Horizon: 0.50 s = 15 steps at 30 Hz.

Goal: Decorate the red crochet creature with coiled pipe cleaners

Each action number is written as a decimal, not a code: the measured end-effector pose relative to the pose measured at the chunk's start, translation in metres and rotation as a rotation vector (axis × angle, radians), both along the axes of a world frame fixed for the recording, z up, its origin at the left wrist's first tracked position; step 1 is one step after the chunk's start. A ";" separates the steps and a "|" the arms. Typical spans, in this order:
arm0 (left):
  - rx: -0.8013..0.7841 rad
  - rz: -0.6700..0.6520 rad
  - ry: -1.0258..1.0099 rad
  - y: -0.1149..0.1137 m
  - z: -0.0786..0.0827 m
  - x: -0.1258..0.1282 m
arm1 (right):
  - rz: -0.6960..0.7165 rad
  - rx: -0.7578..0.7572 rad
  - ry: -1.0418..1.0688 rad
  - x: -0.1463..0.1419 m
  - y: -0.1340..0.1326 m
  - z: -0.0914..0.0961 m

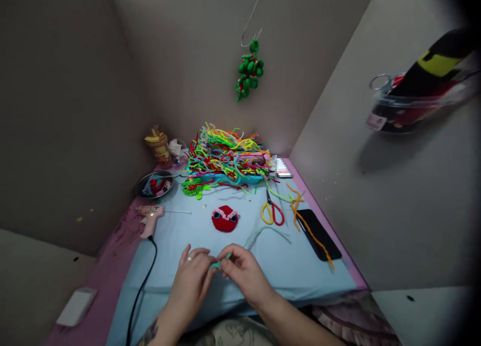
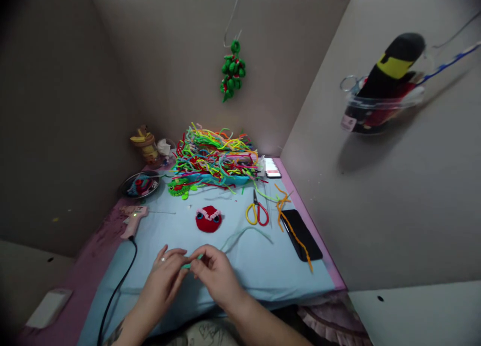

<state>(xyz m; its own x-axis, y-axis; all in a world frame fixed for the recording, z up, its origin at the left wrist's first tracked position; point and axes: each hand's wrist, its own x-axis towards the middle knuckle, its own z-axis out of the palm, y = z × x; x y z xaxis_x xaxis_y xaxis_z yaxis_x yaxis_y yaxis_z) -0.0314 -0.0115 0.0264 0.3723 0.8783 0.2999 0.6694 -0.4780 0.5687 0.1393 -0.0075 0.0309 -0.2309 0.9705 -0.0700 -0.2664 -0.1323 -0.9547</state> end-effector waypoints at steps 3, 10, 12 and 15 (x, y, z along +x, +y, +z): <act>-0.252 0.122 -0.238 0.006 0.001 0.005 | -0.046 0.128 -0.105 0.012 -0.002 0.004; -0.791 0.230 -0.849 0.005 0.000 0.025 | 0.614 0.459 -0.777 0.005 -0.014 0.013; -0.947 0.205 -0.917 0.003 -0.008 0.036 | 0.571 0.517 -0.964 -0.008 -0.014 0.015; -0.965 0.262 -1.080 -0.003 -0.018 0.046 | 0.578 0.538 -1.086 -0.020 -0.012 0.020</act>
<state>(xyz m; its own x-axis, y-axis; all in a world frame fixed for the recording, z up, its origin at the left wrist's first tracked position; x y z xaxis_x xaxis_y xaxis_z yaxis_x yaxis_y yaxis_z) 0.0150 -0.0140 0.0086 0.1558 0.9007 -0.4056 -0.2717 0.4338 0.8590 0.1190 -0.0199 0.0505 -0.6853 0.7181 -0.1215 0.6203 0.4881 -0.6140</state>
